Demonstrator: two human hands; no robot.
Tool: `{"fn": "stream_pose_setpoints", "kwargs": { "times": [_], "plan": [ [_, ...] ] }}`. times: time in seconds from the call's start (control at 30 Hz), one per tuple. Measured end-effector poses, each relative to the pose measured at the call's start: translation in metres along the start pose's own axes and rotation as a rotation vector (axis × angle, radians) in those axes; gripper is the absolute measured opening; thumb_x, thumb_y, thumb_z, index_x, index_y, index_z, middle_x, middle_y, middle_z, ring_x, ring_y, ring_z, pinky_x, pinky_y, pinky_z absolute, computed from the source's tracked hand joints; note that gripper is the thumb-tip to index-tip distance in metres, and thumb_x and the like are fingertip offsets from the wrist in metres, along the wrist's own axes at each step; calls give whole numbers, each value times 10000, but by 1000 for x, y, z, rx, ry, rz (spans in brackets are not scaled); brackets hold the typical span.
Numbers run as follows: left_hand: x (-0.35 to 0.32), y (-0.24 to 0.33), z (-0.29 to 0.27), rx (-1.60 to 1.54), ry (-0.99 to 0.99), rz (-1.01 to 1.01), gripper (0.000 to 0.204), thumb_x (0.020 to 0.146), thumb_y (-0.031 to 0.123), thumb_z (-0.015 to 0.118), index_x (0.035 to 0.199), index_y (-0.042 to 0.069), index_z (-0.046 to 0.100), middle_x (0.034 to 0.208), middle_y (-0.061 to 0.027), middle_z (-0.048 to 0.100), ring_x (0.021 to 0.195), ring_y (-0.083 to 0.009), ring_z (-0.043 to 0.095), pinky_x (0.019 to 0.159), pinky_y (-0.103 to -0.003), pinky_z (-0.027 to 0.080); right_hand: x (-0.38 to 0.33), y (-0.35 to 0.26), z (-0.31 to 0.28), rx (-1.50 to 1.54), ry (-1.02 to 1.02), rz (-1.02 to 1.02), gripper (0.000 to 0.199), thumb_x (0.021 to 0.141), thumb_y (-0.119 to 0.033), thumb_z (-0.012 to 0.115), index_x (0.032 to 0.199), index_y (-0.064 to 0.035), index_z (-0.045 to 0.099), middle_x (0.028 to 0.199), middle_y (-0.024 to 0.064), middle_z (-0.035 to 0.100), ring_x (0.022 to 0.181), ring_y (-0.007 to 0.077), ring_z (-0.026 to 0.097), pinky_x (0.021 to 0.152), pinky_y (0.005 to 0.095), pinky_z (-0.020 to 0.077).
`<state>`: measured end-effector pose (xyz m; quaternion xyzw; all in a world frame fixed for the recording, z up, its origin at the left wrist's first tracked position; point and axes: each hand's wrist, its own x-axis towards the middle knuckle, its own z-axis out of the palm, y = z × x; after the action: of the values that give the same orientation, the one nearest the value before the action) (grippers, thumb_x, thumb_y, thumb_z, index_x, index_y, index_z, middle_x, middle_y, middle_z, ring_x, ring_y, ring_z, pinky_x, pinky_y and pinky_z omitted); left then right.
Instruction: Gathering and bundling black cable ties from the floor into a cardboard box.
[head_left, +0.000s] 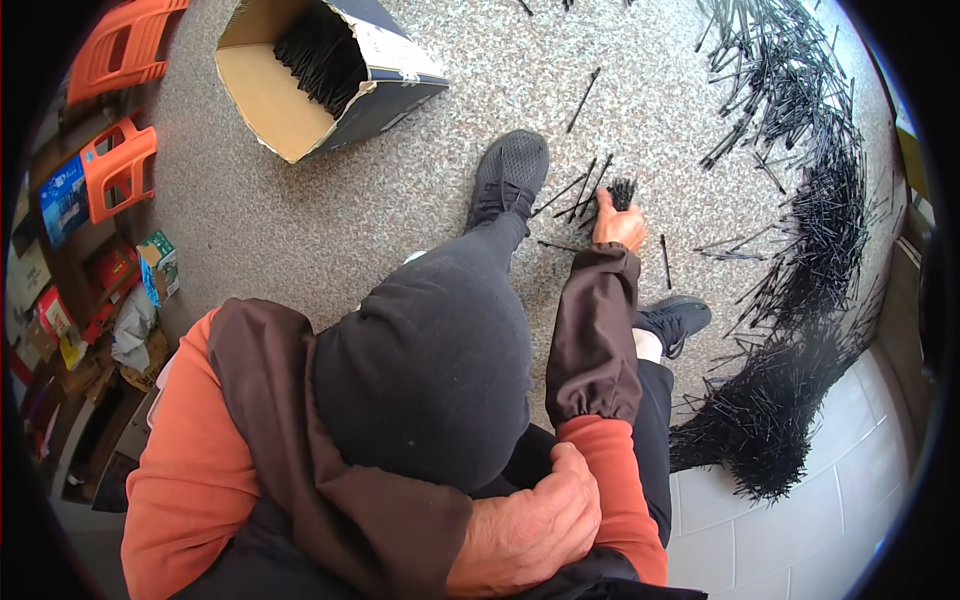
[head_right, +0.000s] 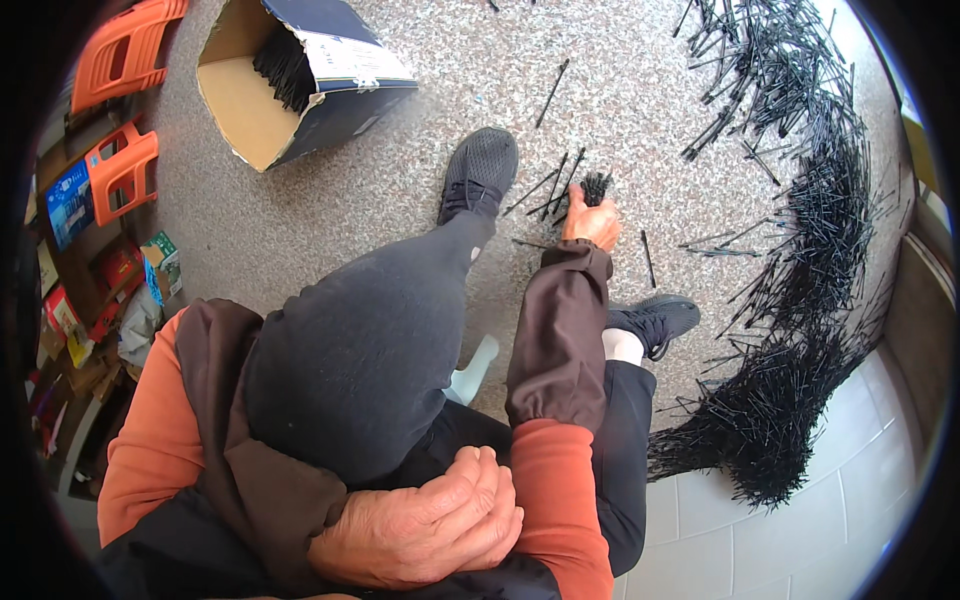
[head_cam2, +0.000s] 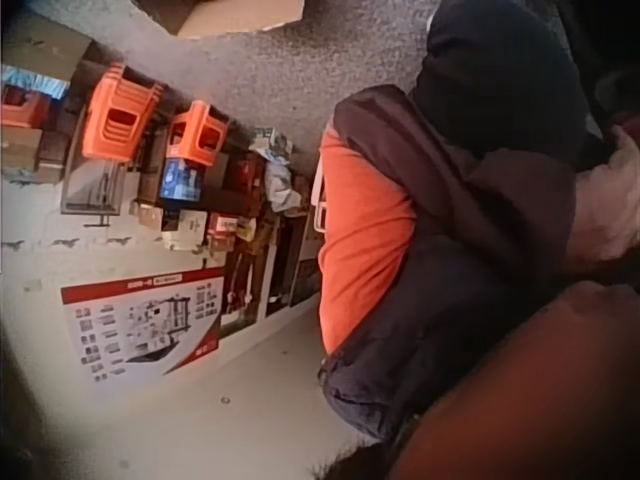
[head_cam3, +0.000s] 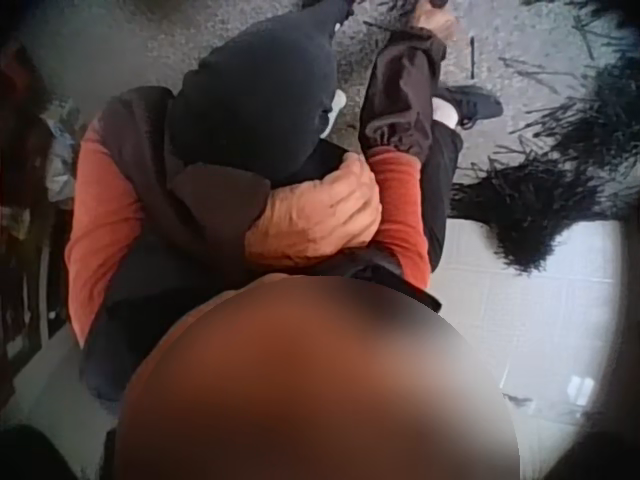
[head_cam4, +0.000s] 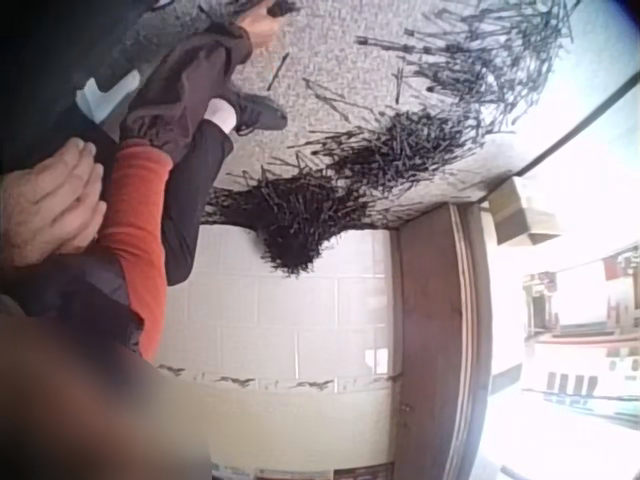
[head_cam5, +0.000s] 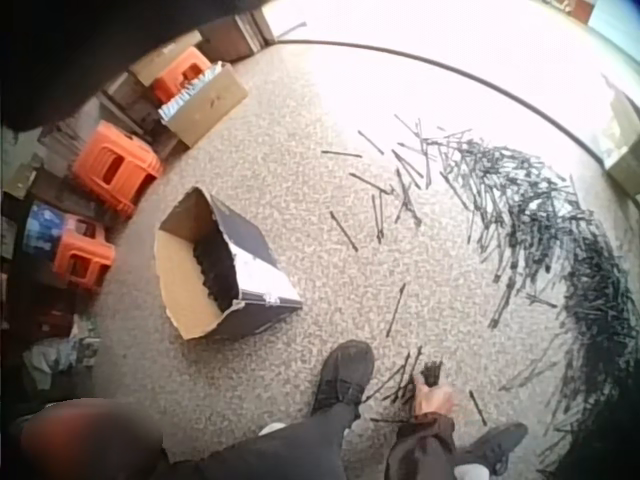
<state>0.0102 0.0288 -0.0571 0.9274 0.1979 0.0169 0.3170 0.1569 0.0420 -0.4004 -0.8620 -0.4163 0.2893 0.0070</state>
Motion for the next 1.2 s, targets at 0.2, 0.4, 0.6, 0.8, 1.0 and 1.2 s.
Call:
{"fn": "stream_pose_setpoints", "kwargs": {
  "times": [0.2,0.4,0.6,0.8,1.0,1.2],
  "plan": [
    [-9,-1,-1,40,10,40,379,789,250,414,995,-54,507,849,-155,557,773,-275,547,740,-379,439,8,13,3,-32,-42,-44,435,628,-330,618,867,33,616,849,273,594,831,418,566,754,446,441],
    [-6,0,0,22,9,39,379,788,249,414,996,-54,509,857,-154,560,775,-270,552,744,-366,439,29,35,8,194,-73,-164,296,623,-285,621,752,-19,615,668,202,597,659,378,577,618,426,444],
    [-3,-1,1,-6,2,3,340,809,225,397,1011,-34,485,858,-145,547,792,-276,549,760,-366,432,15,-5,9,32,-56,-255,313,659,-314,623,824,-48,625,755,191,615,742,368,584,666,422,448],
    [-3,-2,-1,-3,5,3,338,808,224,397,1009,-33,486,859,-145,547,798,-274,550,765,-363,430,23,-5,1,-158,-171,-246,321,667,-310,617,865,-58,628,809,201,615,801,379,577,707,427,449],
    [-4,-2,-1,-4,18,-2,335,808,229,400,1001,-30,490,849,-147,549,796,-268,549,760,-362,430,27,29,-10,-122,-126,-662,267,630,-181,664,866,-80,593,827,110,565,821,315,527,717,393,432],
    [-5,-1,0,-31,26,-13,329,813,232,399,997,-26,489,848,-151,550,789,-265,547,753,-360,430,12,18,-14,-438,-212,-1245,324,649,-66,580,959,-156,552,782,65,490,821,240,462,680,355,345]
  ]
}}
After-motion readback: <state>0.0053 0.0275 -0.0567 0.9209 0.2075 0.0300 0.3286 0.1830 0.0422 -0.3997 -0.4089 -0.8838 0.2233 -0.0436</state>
